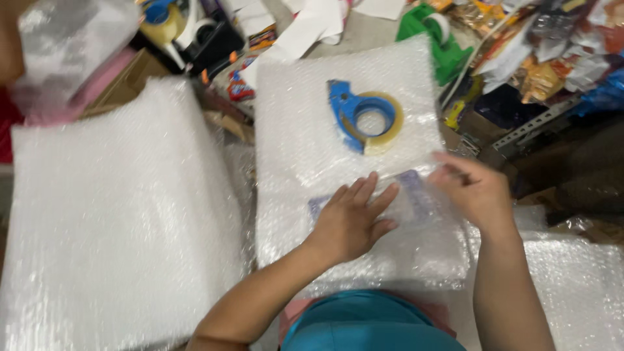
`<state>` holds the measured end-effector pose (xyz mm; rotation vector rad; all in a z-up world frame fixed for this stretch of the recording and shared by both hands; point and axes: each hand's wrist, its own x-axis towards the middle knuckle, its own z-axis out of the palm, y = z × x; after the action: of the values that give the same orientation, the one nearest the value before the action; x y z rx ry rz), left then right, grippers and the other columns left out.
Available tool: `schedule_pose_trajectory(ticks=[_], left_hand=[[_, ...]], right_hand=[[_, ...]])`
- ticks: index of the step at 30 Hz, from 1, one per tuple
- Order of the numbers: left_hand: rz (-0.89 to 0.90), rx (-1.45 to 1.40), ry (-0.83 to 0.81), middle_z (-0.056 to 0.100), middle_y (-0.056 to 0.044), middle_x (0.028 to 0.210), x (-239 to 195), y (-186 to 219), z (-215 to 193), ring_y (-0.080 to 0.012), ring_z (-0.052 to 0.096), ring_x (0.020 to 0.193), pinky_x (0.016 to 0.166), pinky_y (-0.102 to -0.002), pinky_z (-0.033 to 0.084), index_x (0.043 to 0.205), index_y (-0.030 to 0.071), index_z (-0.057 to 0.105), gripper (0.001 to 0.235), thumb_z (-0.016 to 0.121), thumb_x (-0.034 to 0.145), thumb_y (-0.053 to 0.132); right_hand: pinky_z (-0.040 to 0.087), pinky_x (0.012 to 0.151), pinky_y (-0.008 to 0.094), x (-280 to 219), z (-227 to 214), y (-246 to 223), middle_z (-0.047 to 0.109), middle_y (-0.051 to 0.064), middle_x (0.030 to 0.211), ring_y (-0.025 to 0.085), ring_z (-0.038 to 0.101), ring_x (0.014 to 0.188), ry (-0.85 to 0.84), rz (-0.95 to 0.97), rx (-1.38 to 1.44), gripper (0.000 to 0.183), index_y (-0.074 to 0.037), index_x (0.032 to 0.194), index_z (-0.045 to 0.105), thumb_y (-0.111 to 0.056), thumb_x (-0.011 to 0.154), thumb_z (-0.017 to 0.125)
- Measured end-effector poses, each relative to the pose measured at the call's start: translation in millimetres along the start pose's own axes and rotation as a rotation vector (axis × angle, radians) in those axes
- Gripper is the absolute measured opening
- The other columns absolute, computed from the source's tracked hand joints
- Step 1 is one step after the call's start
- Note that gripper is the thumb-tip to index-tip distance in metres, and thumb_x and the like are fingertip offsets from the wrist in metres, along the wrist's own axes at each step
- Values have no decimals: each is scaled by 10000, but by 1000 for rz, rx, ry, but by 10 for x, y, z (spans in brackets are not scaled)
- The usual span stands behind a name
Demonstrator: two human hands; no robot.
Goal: The person wraps small items, including packaged food and electronic devices, in bubble wrap by hand and secures the wrap with a tape dispenser.
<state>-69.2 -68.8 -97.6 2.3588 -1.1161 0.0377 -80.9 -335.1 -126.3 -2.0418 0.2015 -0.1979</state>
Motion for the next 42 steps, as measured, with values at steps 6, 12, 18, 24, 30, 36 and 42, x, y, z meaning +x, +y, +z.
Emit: schedule_pose_trajectory(ticks=[6, 12, 18, 24, 30, 36, 42], left_hand=[[-13, -3, -90, 443, -274, 1544, -46, -28, -60, -466, 487, 1365, 1106, -553, 394, 1534, 140, 462, 676, 650, 956, 438], [-55, -6, -156, 436, -292, 1536, 50, -30, -88, -464, 487, 1349, 1107, -546, 379, 1527, 105, 467, 720, 708, 918, 405], [-76, 10, -183, 431, -285, 1539, 70, -31, -94, -455, 465, 1386, 1120, -547, 367, 1522, 109, 469, 755, 748, 892, 417], [-82, -25, -172, 431, -280, 1549, 56, -27, -94, -443, 470, 1388, 1127, -549, 368, 1519, 115, 483, 736, 734, 905, 433], [-77, -25, -127, 432, -271, 1556, 37, -49, -84, -447, 475, 1378, 1118, -554, 370, 1521, 118, 476, 706, 706, 931, 432], [-186, -384, -40, 387, -307, 1563, 152, -130, -235, -465, 442, 1379, 1097, -505, 387, 1507, 66, 484, 711, 749, 917, 363], [-487, -789, 31, 693, -87, 1314, 601, -77, -387, -223, 666, 1183, 1011, -351, 517, 1332, 115, 644, 618, 822, 804, 382]], right_hand=[[489, 588, 215, 869, -82, 1996, 691, -18, 868, 59, 625, 698, 329, 254, 380, 251, -66, 1170, 726, -276, 1035, 693], [523, 696, 320, 1777, 603, 3013, 712, 75, 1142, 180, 656, 973, 188, 361, 539, 414, -89, 1333, 625, -102, 919, 633], [412, 1125, 453, 2322, 828, 3236, 550, 289, 1402, 451, 462, 1346, 193, -350, -273, 572, -1, 1429, 583, -84, 886, 742], [495, 866, 310, 2212, 464, 3141, 722, 51, 974, 181, 639, 942, -238, 278, 74, 261, -89, 1028, 724, -169, 788, 786], [473, 648, 344, 1772, -327, 2277, 678, 77, 818, 183, 598, 742, -131, 345, -295, 251, -36, 913, 697, -176, 805, 875], [510, 669, 264, 764, -862, 426, 734, 70, 993, 113, 658, 821, 118, 214, 126, 408, -39, 1249, 618, -35, 871, 772], [580, 796, 238, -104, -575, -646, 745, 116, 1075, 113, 710, 940, -110, -46, 393, 867, -106, 1620, 366, 81, 832, 678]])
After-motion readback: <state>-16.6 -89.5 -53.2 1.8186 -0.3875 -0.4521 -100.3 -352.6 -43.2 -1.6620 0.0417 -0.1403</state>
